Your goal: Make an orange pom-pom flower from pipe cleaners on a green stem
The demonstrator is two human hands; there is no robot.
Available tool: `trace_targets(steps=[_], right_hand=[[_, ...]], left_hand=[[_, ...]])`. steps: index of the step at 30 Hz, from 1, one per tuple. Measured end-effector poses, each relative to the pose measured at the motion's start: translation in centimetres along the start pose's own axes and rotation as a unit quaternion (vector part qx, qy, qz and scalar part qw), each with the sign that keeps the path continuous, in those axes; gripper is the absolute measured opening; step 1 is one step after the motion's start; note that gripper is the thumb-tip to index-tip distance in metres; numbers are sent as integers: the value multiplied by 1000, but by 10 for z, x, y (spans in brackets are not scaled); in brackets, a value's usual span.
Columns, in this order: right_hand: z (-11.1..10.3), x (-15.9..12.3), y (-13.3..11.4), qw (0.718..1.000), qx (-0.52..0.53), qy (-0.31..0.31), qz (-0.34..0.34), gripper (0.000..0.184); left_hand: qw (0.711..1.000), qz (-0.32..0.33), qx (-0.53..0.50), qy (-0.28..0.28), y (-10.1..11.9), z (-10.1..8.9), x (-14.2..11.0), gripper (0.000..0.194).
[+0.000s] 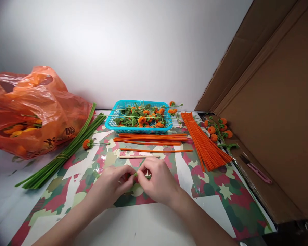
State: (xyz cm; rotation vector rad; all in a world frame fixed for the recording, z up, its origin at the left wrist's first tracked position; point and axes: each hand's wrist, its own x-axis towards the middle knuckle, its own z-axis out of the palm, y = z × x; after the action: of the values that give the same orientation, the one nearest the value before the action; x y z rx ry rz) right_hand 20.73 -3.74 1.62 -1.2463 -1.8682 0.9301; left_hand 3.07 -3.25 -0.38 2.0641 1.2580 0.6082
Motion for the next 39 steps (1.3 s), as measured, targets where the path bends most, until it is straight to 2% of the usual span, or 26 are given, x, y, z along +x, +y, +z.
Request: trace_targets(steps=[2, 3, 6, 8, 10, 14, 17, 20, 24, 26, 28, 31, 33, 36, 39], right_hand=[[0, -1, -1, 998, -29, -3, -53, 17], [-1, -1, 0, 998, -32, -3, -51, 17], [-3, 1, 2, 999, -2, -1, 42, 18], [-4, 1, 4, 992, 28, -4, 124, 18], [-6, 1, 6, 983, 48, -26, 178, 18], [-11, 0, 11, 967, 90, -113, 210, 22], [-12, 3, 13, 953, 154, -137, 224, 20], [-8, 7, 14, 925, 236, -133, 267, 18], [0, 8, 12, 853, 392, -97, 330, 18], [2, 8, 11, 840, 426, -78, 327, 17], [3, 8, 11, 865, 402, -45, 296, 17], [2, 8, 12, 905, 355, 2, 236, 21], [2, 8, 14, 908, 359, 11, 215, 23], [1, 7, 15, 912, 373, -3, 167, 24], [-1, 5, 15, 938, 340, -17, 69, 26]], left_hand=[[1000, -15, -18, 0, 2, 0, 1, 14], [999, -19, -30, 1, 3, 0, 1, 14], [998, -22, -67, 6, 5, 0, 1, 15], [996, -20, -81, 9, 4, 1, 1, 15], [996, -14, -82, 11, 3, 2, 1, 14], [999, 7, -48, 17, 0, 2, 0, 12], [999, 38, -10, 13, -2, 2, -1, 12], [997, 65, 22, 21, -5, 2, -2, 12], [996, 76, 14, 41, -4, 2, -2, 12], [998, 49, -32, 33, -1, 0, -3, 13], [992, -3, -125, 5, 1, -2, -3, 13], [950, -73, -300, -38, 1, -3, -2, 20], [922, -93, -373, -46, -1, -2, 0, 31], [904, -104, -413, -43, -3, -1, 2, 33], [898, -92, -429, -28, -3, 0, 2, 28]])
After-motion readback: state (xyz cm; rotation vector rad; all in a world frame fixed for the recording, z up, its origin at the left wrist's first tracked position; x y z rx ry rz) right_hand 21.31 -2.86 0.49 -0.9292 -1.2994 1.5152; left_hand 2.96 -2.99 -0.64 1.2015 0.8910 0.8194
